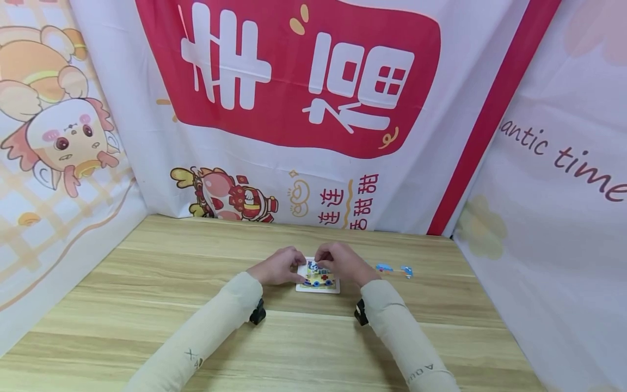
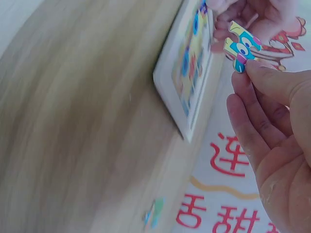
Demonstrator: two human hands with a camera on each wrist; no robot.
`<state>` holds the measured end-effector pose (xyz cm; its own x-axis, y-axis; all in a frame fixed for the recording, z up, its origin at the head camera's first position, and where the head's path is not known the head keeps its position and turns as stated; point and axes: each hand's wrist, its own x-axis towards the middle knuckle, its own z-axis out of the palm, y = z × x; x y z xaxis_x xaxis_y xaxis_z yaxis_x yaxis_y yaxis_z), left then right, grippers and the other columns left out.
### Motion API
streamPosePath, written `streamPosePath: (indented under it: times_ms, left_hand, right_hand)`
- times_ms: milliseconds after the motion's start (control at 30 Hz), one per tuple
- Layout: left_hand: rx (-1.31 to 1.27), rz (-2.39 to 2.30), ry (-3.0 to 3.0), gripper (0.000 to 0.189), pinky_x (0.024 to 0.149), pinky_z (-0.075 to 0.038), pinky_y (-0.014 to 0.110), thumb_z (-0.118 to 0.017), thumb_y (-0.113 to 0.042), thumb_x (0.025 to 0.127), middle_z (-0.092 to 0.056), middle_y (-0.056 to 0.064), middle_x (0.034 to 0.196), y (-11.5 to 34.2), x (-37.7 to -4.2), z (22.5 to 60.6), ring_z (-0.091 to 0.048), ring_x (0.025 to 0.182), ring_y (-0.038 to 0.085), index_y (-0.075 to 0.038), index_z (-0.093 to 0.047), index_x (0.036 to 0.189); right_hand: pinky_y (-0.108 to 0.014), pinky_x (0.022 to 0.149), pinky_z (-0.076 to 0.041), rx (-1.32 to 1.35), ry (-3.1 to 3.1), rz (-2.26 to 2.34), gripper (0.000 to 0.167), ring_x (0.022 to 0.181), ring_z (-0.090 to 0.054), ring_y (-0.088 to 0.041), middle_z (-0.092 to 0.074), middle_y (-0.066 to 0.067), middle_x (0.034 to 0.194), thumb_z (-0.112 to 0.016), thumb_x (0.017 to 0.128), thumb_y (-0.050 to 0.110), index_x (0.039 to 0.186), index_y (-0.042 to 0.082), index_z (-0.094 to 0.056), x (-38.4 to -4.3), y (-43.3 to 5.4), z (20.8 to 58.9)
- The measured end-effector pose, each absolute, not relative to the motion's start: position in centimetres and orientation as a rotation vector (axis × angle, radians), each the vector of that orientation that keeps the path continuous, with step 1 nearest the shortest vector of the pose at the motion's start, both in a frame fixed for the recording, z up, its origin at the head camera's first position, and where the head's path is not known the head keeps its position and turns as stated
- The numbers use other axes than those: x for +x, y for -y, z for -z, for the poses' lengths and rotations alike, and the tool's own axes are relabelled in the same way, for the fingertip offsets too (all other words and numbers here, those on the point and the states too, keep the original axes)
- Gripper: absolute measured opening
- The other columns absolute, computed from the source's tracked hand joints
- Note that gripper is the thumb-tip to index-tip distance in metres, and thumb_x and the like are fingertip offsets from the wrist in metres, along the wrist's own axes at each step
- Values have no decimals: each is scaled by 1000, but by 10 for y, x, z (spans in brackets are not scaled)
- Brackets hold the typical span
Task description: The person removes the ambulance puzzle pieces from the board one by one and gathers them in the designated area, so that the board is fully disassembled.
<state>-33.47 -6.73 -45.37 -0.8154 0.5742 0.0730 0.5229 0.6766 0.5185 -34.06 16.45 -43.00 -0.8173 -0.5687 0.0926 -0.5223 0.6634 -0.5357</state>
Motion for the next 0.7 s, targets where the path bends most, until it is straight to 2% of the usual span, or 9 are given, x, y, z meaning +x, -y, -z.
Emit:
streamPosePath:
  times_ms: [167, 400, 700]
  left_hand:
    - [891, -817, -2781, 45, 102, -54, 44, -87, -18, 88, -68, 16, 116, 67, -335, 454, -63, 107, 26, 4, -70, 123]
    - [850, -840, -2772, 47, 105, -53, 45, -87, -18, 89, -68, 16, 120, 69, -331, 452, -63, 111, 28, 4, -69, 126]
    - [867, -832, -2766, 46, 104, -54, 45, -86, -18, 89, -67, 16, 119, 69, -330, 452, -62, 111, 28, 4, -69, 126]
  right_hand:
    - [-26, 84, -59, -909, -2807, 815, 4, 91, -67, -7, -75, 4, 98, -72, 100, 10, 102, 12, -75, -338, -189, 420]
    - [-26, 79, -58, -896, -2819, 800, 5, 87, -67, -8, -75, 3, 94, -72, 100, 10, 98, 13, -75, -330, -229, 407]
    - [-24, 81, -59, -806, -2854, 764, 4, 87, -66, -8, -75, 6, 94, -73, 100, 13, 100, 11, -76, -317, -270, 403]
